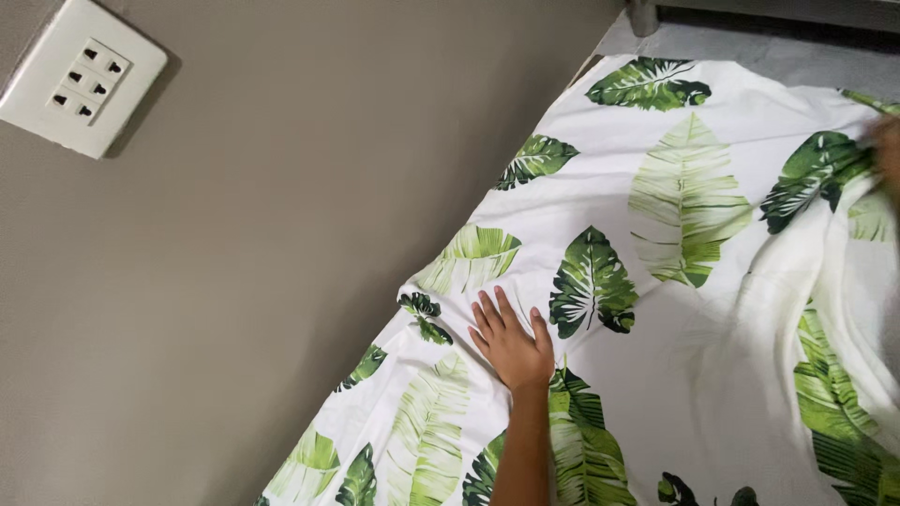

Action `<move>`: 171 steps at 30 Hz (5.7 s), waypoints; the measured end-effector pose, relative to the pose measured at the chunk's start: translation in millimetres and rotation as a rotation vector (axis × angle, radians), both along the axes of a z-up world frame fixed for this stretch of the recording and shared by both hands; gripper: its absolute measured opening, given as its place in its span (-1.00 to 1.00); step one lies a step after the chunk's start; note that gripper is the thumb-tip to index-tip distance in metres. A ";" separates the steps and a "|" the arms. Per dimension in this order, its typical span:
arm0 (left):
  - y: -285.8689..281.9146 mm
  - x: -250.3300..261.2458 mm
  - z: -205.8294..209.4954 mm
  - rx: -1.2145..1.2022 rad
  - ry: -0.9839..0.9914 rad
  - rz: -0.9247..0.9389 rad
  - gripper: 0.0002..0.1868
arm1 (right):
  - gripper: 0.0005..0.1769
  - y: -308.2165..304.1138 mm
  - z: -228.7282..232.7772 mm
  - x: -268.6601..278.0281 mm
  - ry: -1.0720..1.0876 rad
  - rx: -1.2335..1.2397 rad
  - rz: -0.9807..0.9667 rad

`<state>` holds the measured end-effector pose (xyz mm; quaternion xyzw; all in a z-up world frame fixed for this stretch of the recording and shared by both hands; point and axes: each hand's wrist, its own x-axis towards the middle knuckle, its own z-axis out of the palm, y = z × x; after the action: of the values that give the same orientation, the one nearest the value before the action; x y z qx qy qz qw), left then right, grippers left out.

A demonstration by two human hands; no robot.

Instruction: The person smooths a white bed sheet with green leaf patterns on a bed, repeatedly pressing and tucking the fabric along the edges and corners. The person uses both hands to flatten wrinkles and align the sheet against the mattress and wall.

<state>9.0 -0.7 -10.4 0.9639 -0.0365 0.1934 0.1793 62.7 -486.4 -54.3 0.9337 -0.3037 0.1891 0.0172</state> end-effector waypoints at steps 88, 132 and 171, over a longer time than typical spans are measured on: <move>-105.6 261.7 -3.7 -0.128 -0.126 -0.078 -0.36 | -0.23 272.8 35.8 150.2 0.063 0.136 0.554; 342.3 36.9 29.5 -0.051 0.359 0.355 -0.36 | -0.51 547.8 27.9 -18.8 -0.326 0.258 0.810; 284.7 -116.0 20.1 -0.324 -0.129 0.089 -0.85 | -0.74 637.7 49.2 -107.0 -0.089 0.239 0.872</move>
<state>-107.0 283.9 9.7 0.9087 0.0266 0.2659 0.3206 -44.4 151.3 -5.1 0.9608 0.0976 0.1822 -0.1850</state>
